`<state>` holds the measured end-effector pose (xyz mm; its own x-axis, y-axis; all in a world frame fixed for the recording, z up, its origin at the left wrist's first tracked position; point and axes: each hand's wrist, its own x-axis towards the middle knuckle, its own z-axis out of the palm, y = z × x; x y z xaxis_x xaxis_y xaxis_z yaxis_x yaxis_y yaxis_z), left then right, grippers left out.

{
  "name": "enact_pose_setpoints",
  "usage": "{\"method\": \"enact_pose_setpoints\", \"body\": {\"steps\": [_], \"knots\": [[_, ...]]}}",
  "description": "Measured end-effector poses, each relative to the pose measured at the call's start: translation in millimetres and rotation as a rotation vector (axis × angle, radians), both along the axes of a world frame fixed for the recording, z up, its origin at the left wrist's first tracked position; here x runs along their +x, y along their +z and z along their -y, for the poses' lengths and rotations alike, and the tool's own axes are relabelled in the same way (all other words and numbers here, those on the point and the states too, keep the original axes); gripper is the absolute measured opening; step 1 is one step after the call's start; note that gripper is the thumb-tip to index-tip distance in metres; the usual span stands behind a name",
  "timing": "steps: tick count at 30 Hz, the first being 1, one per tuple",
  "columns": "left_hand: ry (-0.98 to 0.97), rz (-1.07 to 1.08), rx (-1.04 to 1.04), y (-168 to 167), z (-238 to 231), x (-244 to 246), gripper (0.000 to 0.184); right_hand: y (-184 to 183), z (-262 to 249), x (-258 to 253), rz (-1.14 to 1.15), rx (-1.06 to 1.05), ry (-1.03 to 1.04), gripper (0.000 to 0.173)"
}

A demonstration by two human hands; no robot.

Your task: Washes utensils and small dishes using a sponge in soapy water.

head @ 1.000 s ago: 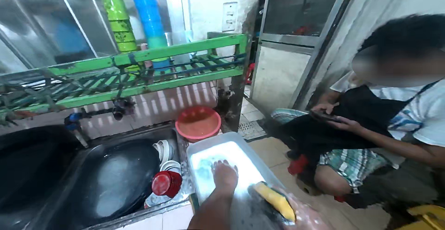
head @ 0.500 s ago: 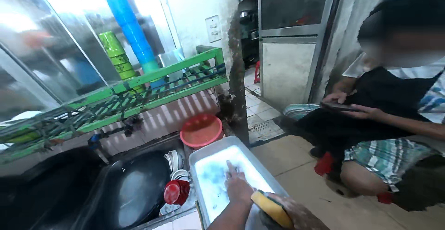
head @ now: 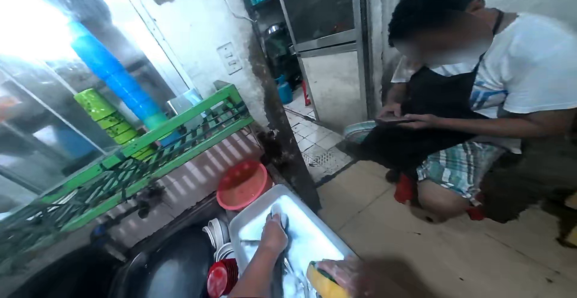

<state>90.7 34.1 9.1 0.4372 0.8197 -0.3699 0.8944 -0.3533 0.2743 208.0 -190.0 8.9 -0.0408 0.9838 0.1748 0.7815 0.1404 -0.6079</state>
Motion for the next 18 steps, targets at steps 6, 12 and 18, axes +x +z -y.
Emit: {"method": "enact_pose_setpoints", "body": {"steps": [6,12,18], "knots": [[0.055,0.06,0.017,-13,-11,-11,0.073,-6,-1,-1,-0.03,0.036,-0.018,0.054],[0.029,-0.375,-0.013,-16,0,8,0.071,-9,-3,1,-0.005,0.011,0.007,0.053],[0.105,-0.179,-0.159,-20,-11,20,0.047,-4,-3,1,-0.006,-0.035,0.037,0.053]]}}
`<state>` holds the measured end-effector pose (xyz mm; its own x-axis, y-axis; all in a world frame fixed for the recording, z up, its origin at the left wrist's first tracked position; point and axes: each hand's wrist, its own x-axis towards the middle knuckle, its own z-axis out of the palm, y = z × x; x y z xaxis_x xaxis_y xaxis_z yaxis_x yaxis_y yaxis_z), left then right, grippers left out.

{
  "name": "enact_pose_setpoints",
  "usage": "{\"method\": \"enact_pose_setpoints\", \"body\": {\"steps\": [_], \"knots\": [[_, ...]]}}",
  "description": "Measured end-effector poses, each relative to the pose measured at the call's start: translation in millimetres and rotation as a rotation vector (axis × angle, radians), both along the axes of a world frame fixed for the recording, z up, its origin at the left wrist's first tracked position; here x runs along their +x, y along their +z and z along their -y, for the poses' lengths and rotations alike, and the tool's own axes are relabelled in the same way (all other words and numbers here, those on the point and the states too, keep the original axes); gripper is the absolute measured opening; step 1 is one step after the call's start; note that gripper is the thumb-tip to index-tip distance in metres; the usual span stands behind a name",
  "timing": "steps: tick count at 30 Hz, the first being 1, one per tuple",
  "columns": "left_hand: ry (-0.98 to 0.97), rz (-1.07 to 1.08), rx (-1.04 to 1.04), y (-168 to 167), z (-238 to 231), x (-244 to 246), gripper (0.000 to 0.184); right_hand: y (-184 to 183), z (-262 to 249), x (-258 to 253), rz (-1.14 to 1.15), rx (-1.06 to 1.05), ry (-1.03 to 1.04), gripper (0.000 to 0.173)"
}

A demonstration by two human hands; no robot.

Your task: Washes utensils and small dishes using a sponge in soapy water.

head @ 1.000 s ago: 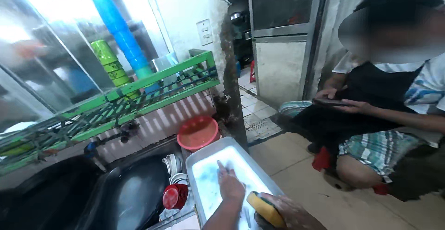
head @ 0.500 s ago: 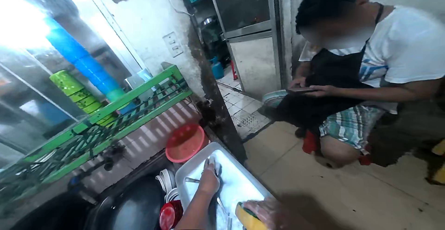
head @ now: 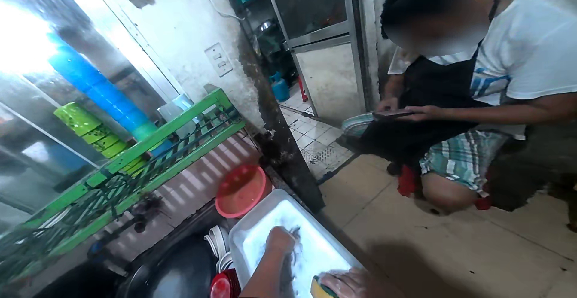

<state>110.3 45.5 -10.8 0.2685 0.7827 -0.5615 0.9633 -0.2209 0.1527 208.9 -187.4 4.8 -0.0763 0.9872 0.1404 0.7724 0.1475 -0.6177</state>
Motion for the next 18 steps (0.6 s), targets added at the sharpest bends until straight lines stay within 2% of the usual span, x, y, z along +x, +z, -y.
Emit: {"method": "enact_pose_setpoints", "body": {"steps": [6,9,14,18], "knots": [[0.429,0.532,-0.205,-15,-15,-32,0.033,-10,-3,1,-0.007,0.05,-0.001,0.057],[0.586,0.648,-0.24,-15,-17,-43,0.031,-6,-3,-1,0.002,0.019,-0.002,0.057],[0.504,0.499,-0.199,-16,-18,-37,0.036,-4,-4,-2,0.03,-0.057,-0.002,0.058],[0.559,0.676,-0.194,-10,-18,-44,0.04,-3,-3,-2,0.042,-0.086,-0.008,0.058]]}}
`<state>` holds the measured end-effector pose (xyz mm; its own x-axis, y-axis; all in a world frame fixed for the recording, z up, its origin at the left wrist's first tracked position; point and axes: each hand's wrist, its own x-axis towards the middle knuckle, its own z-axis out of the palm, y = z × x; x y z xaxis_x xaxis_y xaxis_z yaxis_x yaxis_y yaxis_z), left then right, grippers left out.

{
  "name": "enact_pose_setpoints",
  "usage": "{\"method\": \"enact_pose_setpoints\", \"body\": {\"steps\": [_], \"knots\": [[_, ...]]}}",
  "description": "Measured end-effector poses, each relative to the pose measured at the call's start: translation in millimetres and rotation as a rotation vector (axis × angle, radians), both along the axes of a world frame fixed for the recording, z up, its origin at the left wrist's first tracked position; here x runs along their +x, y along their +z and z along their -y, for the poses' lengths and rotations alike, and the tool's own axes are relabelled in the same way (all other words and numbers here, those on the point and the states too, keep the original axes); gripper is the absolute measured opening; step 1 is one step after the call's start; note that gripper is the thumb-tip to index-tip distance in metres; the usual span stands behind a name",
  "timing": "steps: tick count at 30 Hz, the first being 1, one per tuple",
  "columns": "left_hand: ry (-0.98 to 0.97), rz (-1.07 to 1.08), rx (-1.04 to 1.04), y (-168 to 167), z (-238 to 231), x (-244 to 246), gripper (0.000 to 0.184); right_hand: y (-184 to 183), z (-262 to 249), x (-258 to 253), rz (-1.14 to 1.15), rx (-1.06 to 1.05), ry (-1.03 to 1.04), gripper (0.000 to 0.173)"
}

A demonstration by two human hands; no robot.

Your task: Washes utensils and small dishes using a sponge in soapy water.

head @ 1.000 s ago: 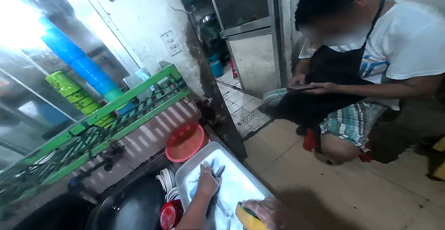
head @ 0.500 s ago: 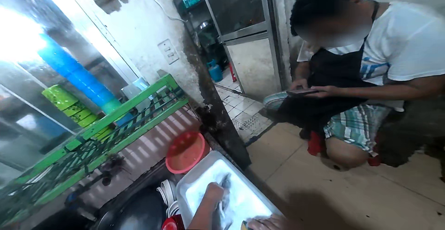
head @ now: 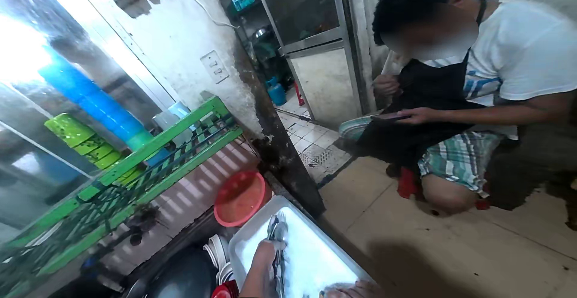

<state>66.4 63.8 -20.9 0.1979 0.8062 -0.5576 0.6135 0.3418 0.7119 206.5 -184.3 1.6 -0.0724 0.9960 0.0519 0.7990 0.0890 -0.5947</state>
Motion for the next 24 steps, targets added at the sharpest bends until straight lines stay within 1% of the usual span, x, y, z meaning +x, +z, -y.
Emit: {"method": "enact_pose_setpoints", "body": {"steps": [2,4,7,8,10,12,13,15,17,19,21,24], "knots": [[0.026,0.112,0.024,14,2,-8,0.039,1,0,1,-0.004,-0.008,0.008,0.06],[0.048,0.238,0.067,26,6,-17,0.032,0,-1,1,0.01,0.003,0.021,0.059],[0.065,0.454,0.088,38,14,-29,0.032,0,-1,3,0.008,-0.001,0.032,0.056],[0.04,0.48,0.068,38,15,-32,0.033,1,-1,3,-0.001,0.005,0.026,0.055],[-0.02,0.396,-0.006,33,15,-36,0.032,8,3,2,-0.017,-0.022,0.032,0.057],[-0.053,0.373,-0.051,28,16,-36,0.024,16,4,1,-0.006,-0.07,0.041,0.06],[-0.05,0.413,-0.06,27,16,-36,0.018,16,3,1,0.006,-0.078,0.034,0.062],[-0.037,0.519,-0.046,29,14,-38,0.015,12,3,0,0.046,-0.07,0.015,0.061],[-0.033,0.578,0.018,32,9,-43,0.019,13,3,-1,0.058,-0.071,0.003,0.06],[0.011,0.678,0.086,37,3,-48,0.021,16,2,-4,0.079,-0.09,-0.025,0.059],[0.056,0.782,0.114,46,-3,-49,0.02,21,1,-9,0.087,-0.162,-0.103,0.061],[0.098,0.83,0.125,58,-11,-52,0.023,24,-5,-15,0.061,-0.278,-0.228,0.061]]}}
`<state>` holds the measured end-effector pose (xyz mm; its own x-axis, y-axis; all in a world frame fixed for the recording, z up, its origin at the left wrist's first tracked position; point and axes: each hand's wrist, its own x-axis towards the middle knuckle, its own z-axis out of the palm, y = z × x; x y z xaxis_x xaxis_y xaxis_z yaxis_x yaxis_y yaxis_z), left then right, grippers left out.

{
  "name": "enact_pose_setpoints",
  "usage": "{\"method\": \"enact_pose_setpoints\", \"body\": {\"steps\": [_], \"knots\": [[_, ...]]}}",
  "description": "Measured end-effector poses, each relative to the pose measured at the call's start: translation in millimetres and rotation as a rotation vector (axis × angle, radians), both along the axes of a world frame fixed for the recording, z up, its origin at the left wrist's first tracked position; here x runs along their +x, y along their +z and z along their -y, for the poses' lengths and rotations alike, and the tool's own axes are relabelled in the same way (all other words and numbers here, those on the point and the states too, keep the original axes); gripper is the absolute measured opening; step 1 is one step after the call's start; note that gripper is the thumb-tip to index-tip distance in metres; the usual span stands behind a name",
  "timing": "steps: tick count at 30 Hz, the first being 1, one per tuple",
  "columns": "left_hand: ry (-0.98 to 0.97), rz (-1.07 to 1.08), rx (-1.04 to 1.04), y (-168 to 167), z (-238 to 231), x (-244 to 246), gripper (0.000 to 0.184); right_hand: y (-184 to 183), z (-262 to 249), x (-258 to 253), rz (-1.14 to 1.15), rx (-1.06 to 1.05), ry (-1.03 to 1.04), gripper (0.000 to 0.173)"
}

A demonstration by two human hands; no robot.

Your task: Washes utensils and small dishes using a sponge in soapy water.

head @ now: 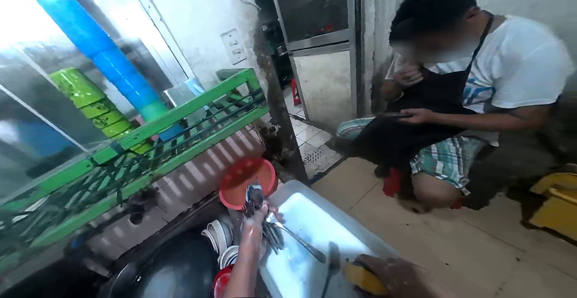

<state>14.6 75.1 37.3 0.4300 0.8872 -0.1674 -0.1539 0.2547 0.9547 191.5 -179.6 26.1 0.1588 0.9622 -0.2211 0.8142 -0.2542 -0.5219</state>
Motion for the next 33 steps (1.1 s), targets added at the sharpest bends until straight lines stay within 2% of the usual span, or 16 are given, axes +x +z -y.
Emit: {"method": "enact_pose_setpoints", "body": {"steps": [3,5,8,11,16,19,21,23,25,27,30,33], "knots": [[0.092,-0.011,-0.046,15,-4,0,0.027,-18,-13,-7,-0.032,-0.029,-0.076,0.057],[0.115,-0.031,-0.146,23,-4,0,0.026,-31,-22,-10,-0.04,-0.07,-0.089,0.058],[0.041,0.028,-0.316,18,-1,-5,0.025,-23,-28,-22,-0.003,-0.148,-0.092,0.063],[-0.023,0.104,-0.433,7,13,-5,0.017,-31,-35,-27,0.057,-0.174,-0.091,0.069],[-0.058,-0.009,-0.344,-17,41,-2,0.018,-22,-41,-21,0.05,-0.249,-0.204,0.064],[-0.009,-0.008,-0.314,-17,45,-7,0.016,-6,-44,-21,-0.147,-0.206,-0.389,0.072],[0.037,0.019,-0.286,-13,43,-8,0.012,9,-46,-24,-0.459,-0.063,-0.519,0.079],[0.073,0.061,-0.253,-7,44,-5,0.011,28,-47,-35,-0.832,0.019,-0.519,0.082],[0.085,0.118,-0.231,-1,48,0,0.014,35,-51,-47,-1.049,0.006,-0.404,0.082],[0.125,0.164,-0.243,6,54,7,0.017,21,-59,-57,-1.109,0.021,-0.329,0.081],[0.161,0.164,-0.226,11,56,12,0.014,5,-66,-63,-1.025,0.041,-0.401,0.081],[0.121,0.139,-0.211,6,54,5,0.016,9,-62,-57,-0.942,0.064,-0.482,0.08]]}}
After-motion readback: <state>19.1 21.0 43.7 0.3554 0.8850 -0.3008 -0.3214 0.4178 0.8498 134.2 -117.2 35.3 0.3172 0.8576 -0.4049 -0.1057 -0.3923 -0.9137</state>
